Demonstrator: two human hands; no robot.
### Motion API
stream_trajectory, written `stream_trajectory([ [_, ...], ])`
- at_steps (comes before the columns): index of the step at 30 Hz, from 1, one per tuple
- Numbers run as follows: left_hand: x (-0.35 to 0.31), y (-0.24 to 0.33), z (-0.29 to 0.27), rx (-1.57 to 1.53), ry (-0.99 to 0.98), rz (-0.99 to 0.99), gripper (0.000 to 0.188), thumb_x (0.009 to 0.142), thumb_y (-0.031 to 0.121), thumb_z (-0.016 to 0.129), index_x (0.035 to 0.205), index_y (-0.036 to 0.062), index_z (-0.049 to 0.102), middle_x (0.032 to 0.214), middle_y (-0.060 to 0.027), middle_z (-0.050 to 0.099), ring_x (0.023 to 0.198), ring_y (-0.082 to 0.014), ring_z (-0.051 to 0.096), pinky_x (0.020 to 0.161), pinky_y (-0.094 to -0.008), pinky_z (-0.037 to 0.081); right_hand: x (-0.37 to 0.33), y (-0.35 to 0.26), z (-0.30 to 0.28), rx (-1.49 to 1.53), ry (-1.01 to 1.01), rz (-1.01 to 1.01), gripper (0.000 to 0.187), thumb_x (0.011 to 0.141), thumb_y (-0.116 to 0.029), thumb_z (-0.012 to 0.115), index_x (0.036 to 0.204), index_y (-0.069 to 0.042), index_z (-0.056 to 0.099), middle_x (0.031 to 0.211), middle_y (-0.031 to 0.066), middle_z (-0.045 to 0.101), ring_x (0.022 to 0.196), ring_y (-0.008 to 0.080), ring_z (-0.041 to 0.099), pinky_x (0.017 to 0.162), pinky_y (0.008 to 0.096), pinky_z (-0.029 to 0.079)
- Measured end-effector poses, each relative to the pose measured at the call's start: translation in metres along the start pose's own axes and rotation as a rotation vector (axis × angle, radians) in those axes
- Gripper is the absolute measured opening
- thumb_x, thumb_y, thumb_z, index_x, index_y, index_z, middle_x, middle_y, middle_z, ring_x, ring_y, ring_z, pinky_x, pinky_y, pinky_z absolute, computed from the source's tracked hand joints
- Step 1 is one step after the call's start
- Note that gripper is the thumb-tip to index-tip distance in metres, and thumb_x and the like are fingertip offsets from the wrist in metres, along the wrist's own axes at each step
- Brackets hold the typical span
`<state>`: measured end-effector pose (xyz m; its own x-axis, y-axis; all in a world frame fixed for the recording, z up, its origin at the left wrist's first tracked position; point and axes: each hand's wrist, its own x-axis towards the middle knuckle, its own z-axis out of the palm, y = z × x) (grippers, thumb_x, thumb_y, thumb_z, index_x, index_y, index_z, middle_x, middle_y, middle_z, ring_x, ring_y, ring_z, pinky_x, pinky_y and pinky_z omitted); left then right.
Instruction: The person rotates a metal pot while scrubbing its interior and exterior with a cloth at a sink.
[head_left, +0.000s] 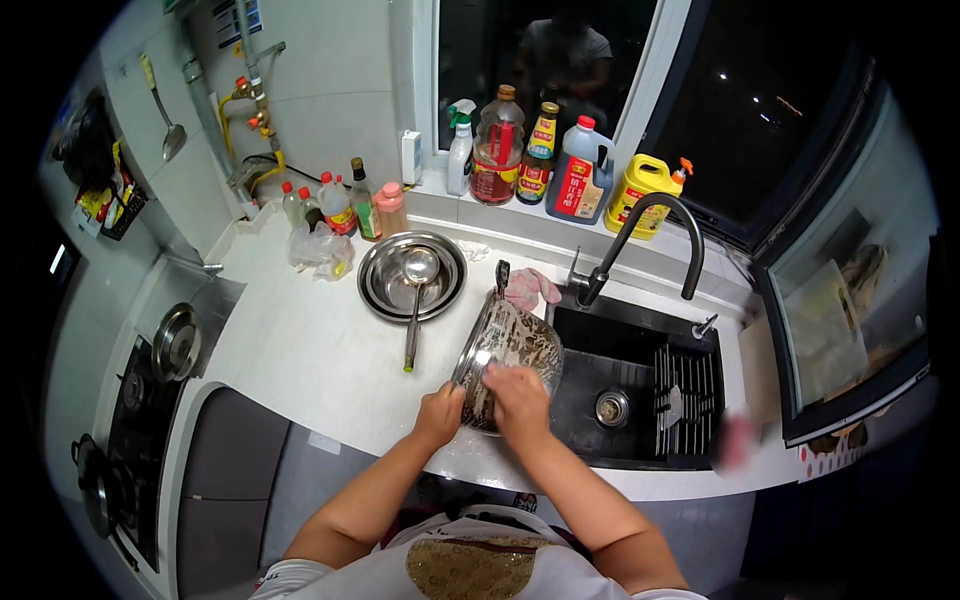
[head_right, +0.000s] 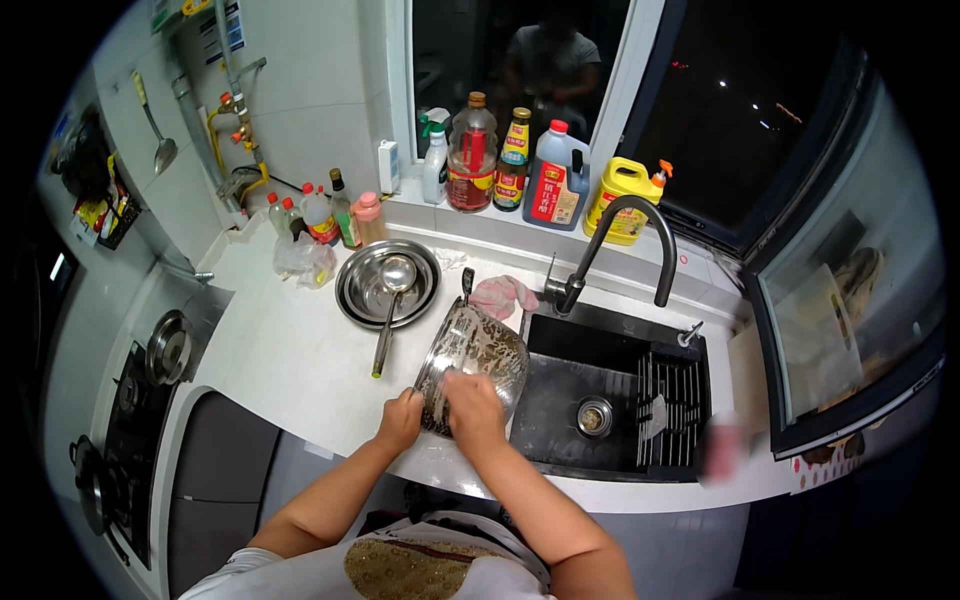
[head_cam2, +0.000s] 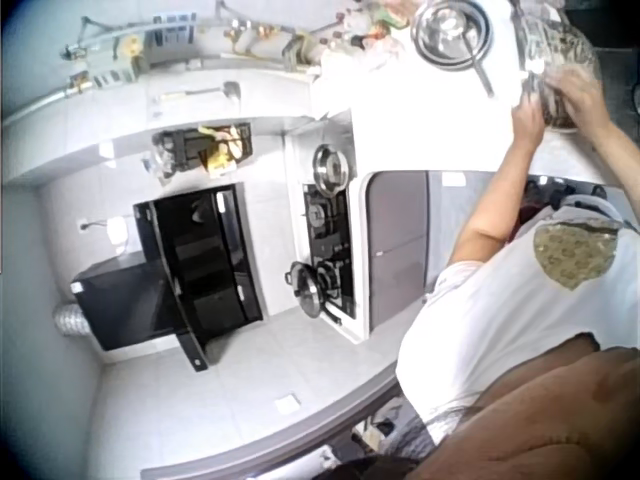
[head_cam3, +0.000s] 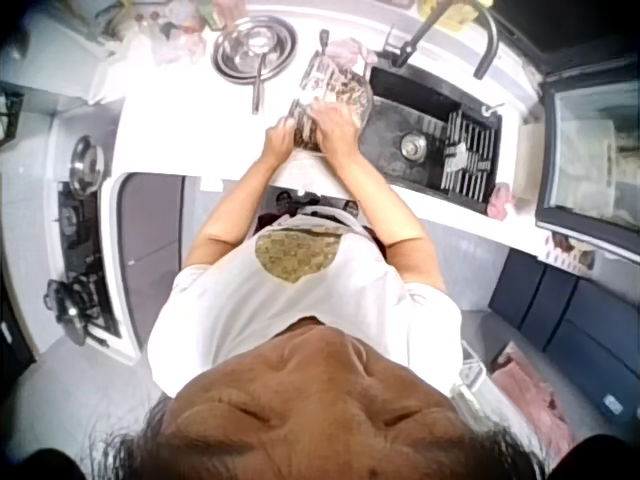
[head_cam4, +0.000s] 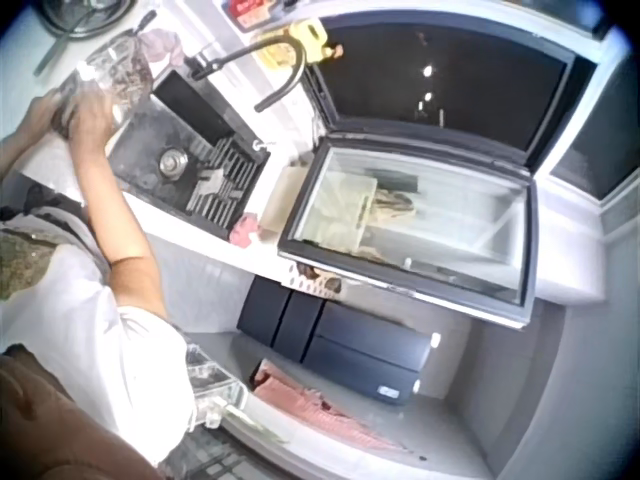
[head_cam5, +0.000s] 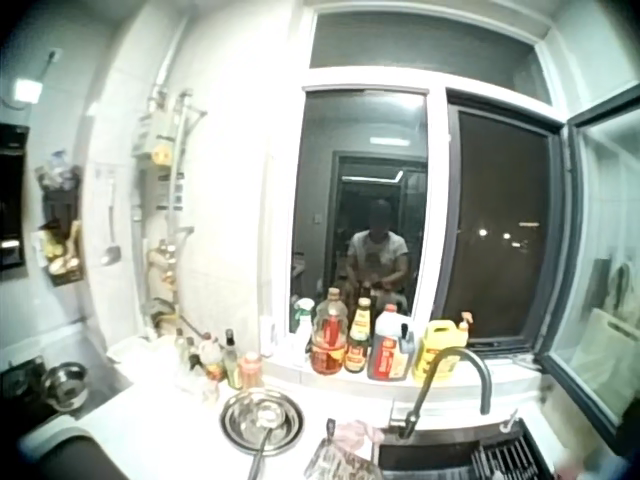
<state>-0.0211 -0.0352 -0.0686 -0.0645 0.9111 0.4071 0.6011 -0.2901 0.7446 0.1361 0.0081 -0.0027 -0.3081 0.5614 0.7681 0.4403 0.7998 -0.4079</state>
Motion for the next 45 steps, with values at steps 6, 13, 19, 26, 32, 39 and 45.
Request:
stream_trajectory([
  [6, 0.004, -0.002, 0.003, -0.056, -0.011, -0.063, 0.029, 0.098, 0.023, 0.04, 0.086, -0.0008, 0.053, 0.072, -0.0254, 0.057, 0.066, -0.0469, 0.056, 0.06, -0.0517, 0.043, 0.012, 0.01, -0.002, -0.015, -0.011, 0.068, 0.027, 0.067, 0.009, 0.062, 0.09, -0.002, 0.068, 0.092, 0.0113, 0.069, 0.082, 0.0289, 0.063, 0.073, 0.0363, 0.053],
  [13, 0.025, -0.004, 0.005, -0.108, -0.003, -0.049, 0.031, 0.098, 0.024, 0.041, 0.086, -0.0017, 0.054, 0.071, -0.0265, 0.057, 0.067, -0.0476, 0.056, 0.06, -0.0513, 0.043, -0.008, -0.004, 0.003, -0.077, -0.041, -0.008, 0.024, 0.068, 0.006, 0.063, 0.091, -0.003, 0.068, 0.095, 0.0103, 0.069, 0.083, 0.0276, 0.062, 0.073, 0.0356, 0.052],
  [19, 0.041, 0.002, 0.005, -0.071, -0.025, -0.044, 0.034, 0.099, 0.026, 0.04, 0.086, -0.0021, 0.055, 0.069, -0.0273, 0.057, 0.068, -0.0485, 0.056, 0.062, -0.0524, 0.043, 0.037, 0.032, 0.004, -0.112, -0.067, 0.198, 0.026, 0.069, 0.009, 0.062, 0.089, -0.005, 0.069, 0.09, 0.0126, 0.068, 0.083, 0.029, 0.063, 0.076, 0.0388, 0.052],
  [26, 0.054, 0.004, 0.004, -0.075, -0.046, -0.061, 0.034, 0.099, 0.025, 0.038, 0.086, -0.0026, 0.053, 0.07, -0.0274, 0.056, 0.068, -0.0488, 0.056, 0.062, -0.0524, 0.043, 0.014, 0.018, 0.011, -0.122, -0.083, 0.044, 0.026, 0.068, 0.008, 0.062, 0.09, -0.005, 0.069, 0.09, 0.0121, 0.068, 0.083, 0.0277, 0.063, 0.076, 0.0373, 0.052],
  [32, 0.063, 0.009, 0.007, -0.087, -0.046, -0.057, 0.031, 0.099, 0.024, 0.037, 0.086, -0.0024, 0.049, 0.067, -0.0271, 0.053, 0.066, -0.0492, 0.053, 0.059, -0.0517, 0.041, 0.056, 0.041, 0.013, -0.161, -0.08, 0.127, 0.023, 0.068, 0.007, 0.062, 0.087, -0.003, 0.07, 0.087, 0.0127, 0.069, 0.083, 0.0291, 0.062, 0.076, 0.0365, 0.051],
  [39, 0.027, 0.004, 0.004, -0.112, -0.088, -0.237, 0.028, 0.098, 0.026, 0.04, 0.093, -0.0012, 0.045, 0.068, -0.0272, 0.055, 0.068, -0.0493, 0.055, 0.06, -0.0521, 0.042, 0.056, 0.04, 0.017, -0.105, -0.048, 0.113, 0.019, 0.071, 0.006, 0.06, 0.085, -0.001, 0.069, 0.084, 0.0145, 0.068, 0.083, 0.0314, 0.061, 0.078, 0.0377, 0.05],
  [45, 0.01, -0.017, 0.012, -0.076, -0.056, -0.138, 0.026, 0.098, 0.025, 0.04, 0.091, 0.0, 0.045, 0.069, -0.0256, 0.057, 0.069, -0.0476, 0.056, 0.06, -0.0513, 0.042, 0.064, 0.059, 0.019, -0.096, -0.046, 0.163, 0.022, 0.069, 0.005, 0.061, 0.088, -0.002, 0.069, 0.086, 0.0136, 0.068, 0.085, 0.0316, 0.061, 0.078, 0.0386, 0.05],
])
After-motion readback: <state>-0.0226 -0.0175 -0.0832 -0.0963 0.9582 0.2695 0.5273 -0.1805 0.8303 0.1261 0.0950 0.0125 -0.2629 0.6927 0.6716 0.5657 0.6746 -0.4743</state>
